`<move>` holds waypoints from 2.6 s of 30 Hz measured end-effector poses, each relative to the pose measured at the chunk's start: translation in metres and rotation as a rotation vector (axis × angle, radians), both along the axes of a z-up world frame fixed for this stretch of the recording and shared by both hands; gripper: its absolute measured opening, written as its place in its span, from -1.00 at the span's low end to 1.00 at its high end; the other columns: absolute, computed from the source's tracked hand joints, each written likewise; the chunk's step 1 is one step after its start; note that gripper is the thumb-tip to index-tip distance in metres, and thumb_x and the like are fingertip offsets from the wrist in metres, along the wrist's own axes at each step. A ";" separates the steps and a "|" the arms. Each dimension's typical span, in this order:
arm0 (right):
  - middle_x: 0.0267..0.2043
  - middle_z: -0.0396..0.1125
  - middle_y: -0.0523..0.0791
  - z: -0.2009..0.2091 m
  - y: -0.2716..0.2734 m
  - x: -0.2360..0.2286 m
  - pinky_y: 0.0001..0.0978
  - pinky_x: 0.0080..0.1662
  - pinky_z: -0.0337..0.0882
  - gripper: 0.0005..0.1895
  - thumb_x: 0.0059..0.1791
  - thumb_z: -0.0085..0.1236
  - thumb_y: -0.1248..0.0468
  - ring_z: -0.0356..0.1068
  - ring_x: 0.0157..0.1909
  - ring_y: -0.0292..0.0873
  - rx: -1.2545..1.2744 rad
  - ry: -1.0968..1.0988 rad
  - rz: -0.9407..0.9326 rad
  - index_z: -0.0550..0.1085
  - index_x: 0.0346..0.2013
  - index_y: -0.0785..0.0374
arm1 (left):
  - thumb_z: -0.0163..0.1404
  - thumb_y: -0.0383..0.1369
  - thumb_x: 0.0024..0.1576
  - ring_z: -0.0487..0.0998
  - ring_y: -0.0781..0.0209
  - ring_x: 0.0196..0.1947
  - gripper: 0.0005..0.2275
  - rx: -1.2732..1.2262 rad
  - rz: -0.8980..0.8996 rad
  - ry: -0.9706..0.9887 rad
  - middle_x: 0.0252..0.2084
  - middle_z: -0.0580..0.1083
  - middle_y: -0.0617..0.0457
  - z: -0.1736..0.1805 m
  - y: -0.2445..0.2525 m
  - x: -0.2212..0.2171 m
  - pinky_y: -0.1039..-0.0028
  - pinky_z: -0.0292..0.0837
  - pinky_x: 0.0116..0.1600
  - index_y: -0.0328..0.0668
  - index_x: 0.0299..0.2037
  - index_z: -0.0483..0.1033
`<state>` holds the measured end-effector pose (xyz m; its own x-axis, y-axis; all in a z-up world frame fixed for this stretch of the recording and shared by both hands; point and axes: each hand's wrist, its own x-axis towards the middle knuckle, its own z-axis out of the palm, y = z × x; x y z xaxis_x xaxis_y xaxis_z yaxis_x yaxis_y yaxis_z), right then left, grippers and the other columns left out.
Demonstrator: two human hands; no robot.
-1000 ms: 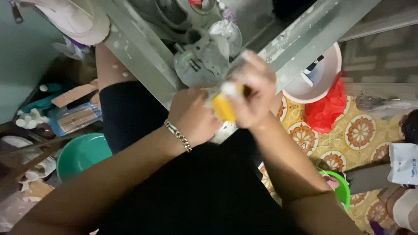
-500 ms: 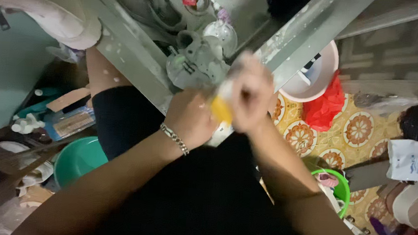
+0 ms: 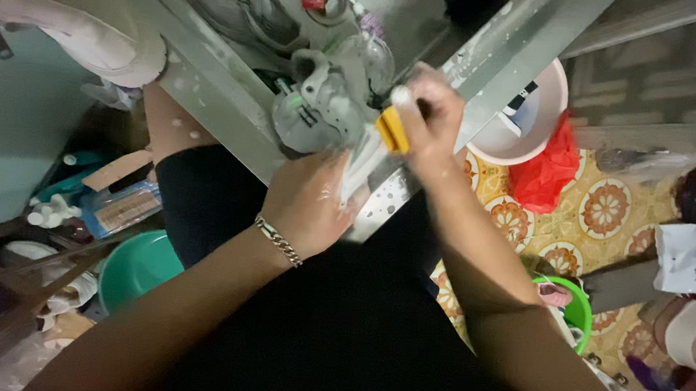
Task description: The person washes shoes in a sink by hand, using brushes to scrub the soles and sides with soapy water.
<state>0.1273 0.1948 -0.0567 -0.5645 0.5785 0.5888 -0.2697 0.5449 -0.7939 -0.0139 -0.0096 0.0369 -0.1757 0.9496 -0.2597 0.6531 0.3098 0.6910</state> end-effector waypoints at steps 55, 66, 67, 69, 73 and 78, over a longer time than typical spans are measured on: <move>-0.41 0.39 -0.04 0.009 -0.022 -0.027 0.06 -0.16 0.41 -0.69 0.25 0.34 0.31 0.40 -0.39 0.12 -0.052 -0.027 0.180 0.51 -0.37 0.25 | 0.27 -0.16 0.36 0.82 -0.51 -0.12 -0.72 0.279 0.150 -0.147 -0.18 0.74 -0.22 -0.034 -0.052 -0.016 -0.14 0.74 -0.14 -0.23 0.06 0.74; -0.45 0.38 -0.10 0.015 -0.036 -0.039 0.06 -0.14 0.41 -0.61 0.23 0.35 0.18 0.35 -0.41 0.07 -0.012 -0.031 0.225 0.47 -0.46 0.11 | 0.37 -0.06 0.32 0.80 -0.39 -0.20 -0.68 0.276 0.231 -0.059 -0.29 0.66 -0.09 -0.038 -0.060 -0.023 -0.13 0.74 -0.17 -0.15 -0.06 0.69; -0.42 0.37 -0.09 -0.004 -0.018 -0.038 0.03 -0.14 0.41 -0.67 0.26 0.28 0.26 0.35 -0.40 0.04 0.001 0.000 0.222 0.48 -0.39 0.17 | 0.34 -0.08 0.36 0.81 -0.45 -0.18 -0.69 0.265 0.205 -0.085 -0.28 0.67 -0.16 -0.036 -0.063 -0.025 -0.16 0.75 -0.14 -0.18 -0.05 0.69; -0.39 0.37 -0.08 -0.028 0.008 -0.031 0.00 -0.14 0.41 -0.72 0.28 0.21 0.33 0.35 -0.38 0.00 0.026 0.028 0.212 0.49 -0.33 0.23 | 0.30 -0.10 0.40 0.82 -0.51 -0.16 -0.70 0.266 0.173 -0.116 -0.28 0.69 -0.22 -0.034 -0.064 -0.020 -0.20 0.75 -0.10 -0.21 -0.04 0.70; -0.36 0.38 -0.06 0.027 -0.038 -0.044 0.07 -0.13 0.44 -0.76 0.27 0.32 0.30 0.38 -0.36 0.07 0.060 0.037 0.176 0.53 -0.27 0.22 | 0.33 -0.08 0.35 0.76 -0.42 0.04 -0.58 0.520 0.222 -0.055 0.01 0.62 -0.18 -0.049 -0.060 -0.013 -0.08 0.68 0.22 -0.33 0.15 0.70; -0.47 0.33 -0.06 0.064 -0.072 -0.045 0.07 -0.20 0.35 -0.56 0.24 0.34 0.14 0.33 -0.45 0.15 0.077 0.014 0.194 0.45 -0.48 0.14 | 0.40 -0.21 0.15 0.69 -0.47 -0.08 -0.63 0.578 0.288 -0.122 -0.09 0.56 -0.23 -0.045 -0.057 -0.008 -0.11 0.58 0.09 -0.34 -0.02 0.63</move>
